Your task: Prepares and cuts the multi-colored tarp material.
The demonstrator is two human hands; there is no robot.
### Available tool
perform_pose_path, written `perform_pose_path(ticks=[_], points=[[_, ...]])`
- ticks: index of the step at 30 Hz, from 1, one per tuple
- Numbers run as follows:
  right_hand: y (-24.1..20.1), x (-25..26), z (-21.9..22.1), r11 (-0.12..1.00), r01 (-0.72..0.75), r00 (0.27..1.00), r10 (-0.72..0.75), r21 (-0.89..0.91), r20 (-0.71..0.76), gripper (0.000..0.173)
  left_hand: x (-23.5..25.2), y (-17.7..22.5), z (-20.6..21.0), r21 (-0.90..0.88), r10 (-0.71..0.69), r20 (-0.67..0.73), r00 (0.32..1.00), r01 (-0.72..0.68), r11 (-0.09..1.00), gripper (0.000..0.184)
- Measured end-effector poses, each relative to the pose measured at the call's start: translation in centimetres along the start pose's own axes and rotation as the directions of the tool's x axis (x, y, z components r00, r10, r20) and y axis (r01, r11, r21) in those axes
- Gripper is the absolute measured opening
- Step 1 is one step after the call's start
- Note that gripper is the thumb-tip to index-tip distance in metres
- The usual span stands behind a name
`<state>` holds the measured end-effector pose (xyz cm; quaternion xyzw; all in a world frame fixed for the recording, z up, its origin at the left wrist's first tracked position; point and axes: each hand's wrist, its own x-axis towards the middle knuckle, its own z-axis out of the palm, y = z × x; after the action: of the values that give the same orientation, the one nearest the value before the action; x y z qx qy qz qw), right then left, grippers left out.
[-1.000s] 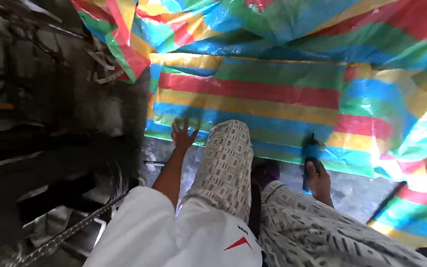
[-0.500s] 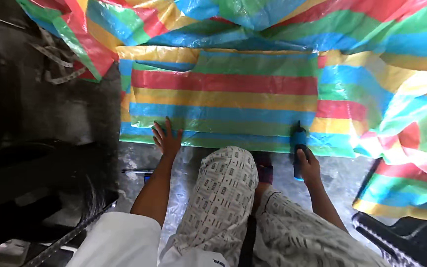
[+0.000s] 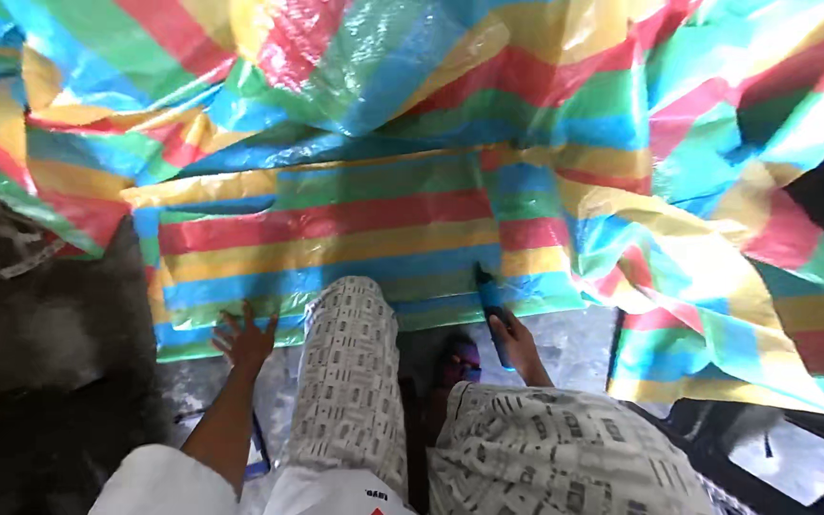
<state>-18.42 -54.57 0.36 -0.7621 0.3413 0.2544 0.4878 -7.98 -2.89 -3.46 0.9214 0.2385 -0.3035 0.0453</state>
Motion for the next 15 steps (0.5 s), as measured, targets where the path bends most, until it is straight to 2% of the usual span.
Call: perform_pose_path(ticks=[2, 3, 4, 5, 6, 8, 10, 12, 14, 15], points=[[-0.4, -0.2, -0.1, 1.000, -0.021, 1.000, 0.021, 0.019, 0.009, 0.063, -1.1, 2.6, -2.4, -0.003, -0.037, 0.014, 0.999, 0.037, 0.999, 0.080], [-0.5, -0.2, 0.0, 0.999, -0.025, 1.000, 0.025, 0.038, 0.009, 0.063, -2.3, 5.3, -4.1, -0.038, -0.008, -0.014, 1.000, 0.007, 0.999, 0.068], [-0.4, -0.2, 0.1, 0.998, -0.025, 1.000, 0.024, 0.065, 0.003, 0.063, -3.7, 8.7, -5.4, -0.073, 0.087, -0.058, 0.995, -0.091, 0.993, 0.055], [-0.3, -0.2, 0.2, 0.996, -0.024, 1.000, 0.025, 0.092, -0.001, 0.063, -5.2, 12.4, -6.2, -0.091, 0.239, -0.096, 0.966, -0.248, 0.964, 0.044], [-0.2, -0.1, 0.3, 0.993, -0.027, 1.000, 0.028, 0.116, -0.001, 0.063, -6.3, 16.2, -6.2, -0.085, 0.421, -0.105, 0.901, -0.430, 0.899, 0.035], [0.1, -0.3, 0.7, 0.988, -0.022, 1.000, 0.023, 0.151, -0.007, 0.062, -7.4, 23.8, -4.8, -0.083, 0.726, -0.026, 0.687, -0.725, 0.683, 0.031], [0.2, -0.2, 1.1, 0.981, -0.004, 1.000, 0.009, 0.194, -0.027, 0.061, -7.2, 30.9, -2.0, -0.070, 0.859, 0.143, 0.491, -0.861, 0.504, 0.038], [0.1, -0.3, 1.0, 0.977, -0.004, 0.999, 0.011, 0.215, -0.034, 0.059, -6.4, 36.3, 1.1, -0.036, 0.927, 0.194, 0.322, -0.942, 0.334, 0.048], [-0.1, -0.3, 0.9, 0.980, -0.003, 0.999, 0.010, 0.200, -0.033, 0.058, -5.7, 39.8, 3.0, -0.004, 0.959, 0.149, 0.241, -0.970, 0.244, 0.061], [-0.1, -0.4, 0.9, 0.982, 0.001, 0.999, 0.006, 0.189, -0.035, 0.058, -5.7, 40.8, 3.2, 0.004, 0.960, 0.142, 0.242, -0.970, 0.244, 0.068]])
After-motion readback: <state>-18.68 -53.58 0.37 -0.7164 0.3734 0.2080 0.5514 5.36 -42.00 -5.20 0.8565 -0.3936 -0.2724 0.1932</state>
